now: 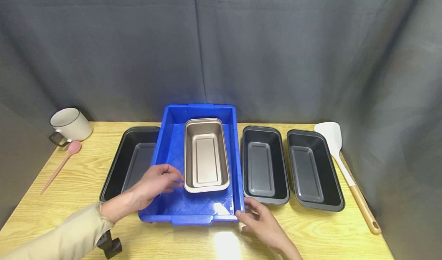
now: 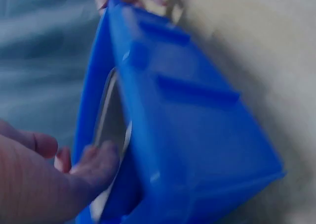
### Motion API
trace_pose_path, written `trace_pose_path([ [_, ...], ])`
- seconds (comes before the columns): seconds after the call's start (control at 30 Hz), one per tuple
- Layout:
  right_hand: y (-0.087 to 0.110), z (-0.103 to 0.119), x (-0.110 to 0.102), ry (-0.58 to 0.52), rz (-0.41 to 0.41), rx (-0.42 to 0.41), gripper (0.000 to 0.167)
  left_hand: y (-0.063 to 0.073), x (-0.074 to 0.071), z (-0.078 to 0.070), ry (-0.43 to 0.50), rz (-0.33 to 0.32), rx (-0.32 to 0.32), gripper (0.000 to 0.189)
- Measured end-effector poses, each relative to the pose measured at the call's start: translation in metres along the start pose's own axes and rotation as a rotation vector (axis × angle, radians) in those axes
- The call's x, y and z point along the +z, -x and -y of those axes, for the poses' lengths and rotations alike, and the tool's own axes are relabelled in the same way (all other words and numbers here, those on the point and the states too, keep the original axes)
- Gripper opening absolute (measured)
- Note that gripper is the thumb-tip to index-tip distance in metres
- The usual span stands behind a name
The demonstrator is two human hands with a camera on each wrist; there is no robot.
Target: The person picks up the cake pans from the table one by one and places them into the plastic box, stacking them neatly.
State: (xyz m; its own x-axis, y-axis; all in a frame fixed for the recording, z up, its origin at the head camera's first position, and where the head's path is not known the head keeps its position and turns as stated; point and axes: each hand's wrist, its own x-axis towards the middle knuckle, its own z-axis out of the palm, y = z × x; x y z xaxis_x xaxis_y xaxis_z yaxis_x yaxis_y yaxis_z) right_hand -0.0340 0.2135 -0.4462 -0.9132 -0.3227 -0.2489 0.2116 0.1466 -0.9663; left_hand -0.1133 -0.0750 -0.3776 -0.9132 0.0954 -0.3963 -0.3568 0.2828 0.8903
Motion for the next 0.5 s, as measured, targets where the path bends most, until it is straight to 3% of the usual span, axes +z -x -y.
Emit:
trace_pose_path([
  [0.1, 0.0, 0.0, 0.0, -0.012, -0.008, 0.01, 0.051, 0.0, -0.01, -0.01, 0.027, 0.045, 0.05, 0.01],
  [0.27, 0.0, -0.001, 0.0, -0.022, -0.007, 0.008, 0.051, -0.002, -0.039, -0.023, 0.042, 0.093, 0.2, 0.02],
  [0.37, 0.0, -0.001, 0.0, -0.029, 0.006, -0.008, 0.05, -0.005, -0.062, -0.025, 0.066, 0.058, 0.264, 0.027],
  [0.5, 0.0, -0.002, -0.002, -0.028, 0.015, -0.024, 0.049, -0.003, -0.089, -0.022, 0.086, -0.007, 0.299, 0.031],
])
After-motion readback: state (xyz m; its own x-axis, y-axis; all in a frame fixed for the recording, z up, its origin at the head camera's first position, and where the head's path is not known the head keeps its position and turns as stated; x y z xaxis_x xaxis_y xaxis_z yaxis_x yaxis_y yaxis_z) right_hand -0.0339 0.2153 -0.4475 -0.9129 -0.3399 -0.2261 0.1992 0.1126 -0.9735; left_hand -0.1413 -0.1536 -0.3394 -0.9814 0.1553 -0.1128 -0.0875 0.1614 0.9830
